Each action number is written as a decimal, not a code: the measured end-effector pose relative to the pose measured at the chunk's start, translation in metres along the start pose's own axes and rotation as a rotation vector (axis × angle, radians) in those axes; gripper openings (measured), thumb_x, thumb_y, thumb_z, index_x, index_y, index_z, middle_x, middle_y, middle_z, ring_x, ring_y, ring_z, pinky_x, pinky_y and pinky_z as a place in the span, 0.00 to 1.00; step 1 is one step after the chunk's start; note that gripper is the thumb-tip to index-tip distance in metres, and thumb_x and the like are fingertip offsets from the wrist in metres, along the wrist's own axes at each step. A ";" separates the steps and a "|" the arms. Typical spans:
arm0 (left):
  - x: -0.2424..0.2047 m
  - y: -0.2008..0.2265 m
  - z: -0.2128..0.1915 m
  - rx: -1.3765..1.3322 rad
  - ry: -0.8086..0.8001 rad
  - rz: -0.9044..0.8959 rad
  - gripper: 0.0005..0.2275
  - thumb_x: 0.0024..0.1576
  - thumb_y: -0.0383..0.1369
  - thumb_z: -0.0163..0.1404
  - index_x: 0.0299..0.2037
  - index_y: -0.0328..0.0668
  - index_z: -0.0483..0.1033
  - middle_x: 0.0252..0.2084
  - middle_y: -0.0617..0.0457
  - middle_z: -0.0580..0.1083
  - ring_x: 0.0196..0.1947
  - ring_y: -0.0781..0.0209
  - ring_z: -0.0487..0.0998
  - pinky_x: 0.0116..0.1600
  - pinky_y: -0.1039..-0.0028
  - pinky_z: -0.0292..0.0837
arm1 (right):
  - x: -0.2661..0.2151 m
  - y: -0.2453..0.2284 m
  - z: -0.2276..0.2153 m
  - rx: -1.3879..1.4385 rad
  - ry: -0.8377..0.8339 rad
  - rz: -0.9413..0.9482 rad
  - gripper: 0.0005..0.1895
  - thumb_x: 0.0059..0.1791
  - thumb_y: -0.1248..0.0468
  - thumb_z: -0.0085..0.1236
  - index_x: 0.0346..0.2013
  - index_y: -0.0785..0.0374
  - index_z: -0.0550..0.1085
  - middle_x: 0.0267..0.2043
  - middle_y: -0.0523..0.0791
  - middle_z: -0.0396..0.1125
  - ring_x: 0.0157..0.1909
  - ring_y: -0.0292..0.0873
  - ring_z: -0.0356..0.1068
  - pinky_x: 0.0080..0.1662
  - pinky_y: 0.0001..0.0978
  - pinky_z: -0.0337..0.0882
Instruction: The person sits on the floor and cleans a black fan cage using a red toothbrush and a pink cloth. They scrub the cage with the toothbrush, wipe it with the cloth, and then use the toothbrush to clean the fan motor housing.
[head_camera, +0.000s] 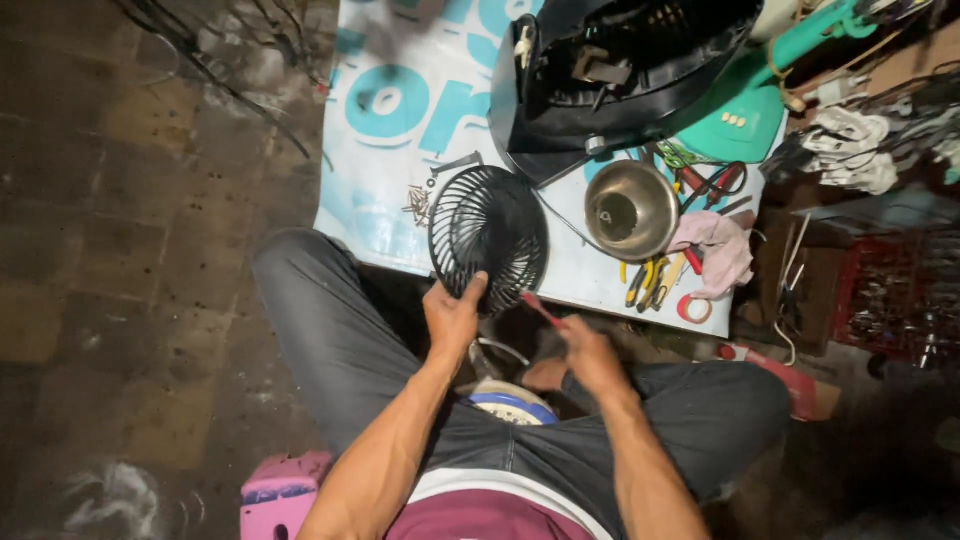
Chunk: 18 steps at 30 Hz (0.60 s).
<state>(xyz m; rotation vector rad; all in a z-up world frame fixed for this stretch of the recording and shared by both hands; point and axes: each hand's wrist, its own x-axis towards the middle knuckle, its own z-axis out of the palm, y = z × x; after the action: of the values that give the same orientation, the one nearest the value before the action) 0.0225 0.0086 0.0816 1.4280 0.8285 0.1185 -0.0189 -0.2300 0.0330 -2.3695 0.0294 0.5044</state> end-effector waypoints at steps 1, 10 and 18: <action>-0.001 0.003 -0.004 0.002 0.001 0.005 0.10 0.47 0.35 0.66 0.28 0.37 0.80 0.21 0.50 0.75 0.24 0.65 0.72 0.34 0.69 0.72 | 0.002 -0.013 -0.001 0.004 0.001 -0.003 0.12 0.50 0.66 0.50 0.48 0.54 0.73 0.41 0.53 0.76 0.49 0.59 0.73 0.51 0.53 0.73; 0.000 -0.009 -0.003 0.016 -0.100 0.010 0.11 0.48 0.35 0.66 0.29 0.36 0.80 0.24 0.49 0.77 0.28 0.63 0.74 0.37 0.68 0.72 | 0.017 -0.001 -0.006 0.101 -0.026 -0.191 0.13 0.52 0.69 0.48 0.47 0.57 0.77 0.43 0.53 0.76 0.50 0.56 0.74 0.55 0.51 0.71; 0.000 -0.017 -0.011 0.087 -0.100 0.063 0.11 0.48 0.35 0.65 0.25 0.36 0.78 0.20 0.49 0.74 0.25 0.62 0.73 0.33 0.69 0.69 | 0.029 0.025 -0.014 -0.015 -0.021 -0.229 0.11 0.53 0.63 0.51 0.48 0.58 0.78 0.41 0.55 0.75 0.49 0.61 0.73 0.53 0.54 0.71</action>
<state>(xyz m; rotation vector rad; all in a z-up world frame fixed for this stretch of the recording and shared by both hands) 0.0100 0.0144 0.0673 1.5301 0.7145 0.0589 0.0088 -0.2548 0.0164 -2.3437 -0.2536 0.4190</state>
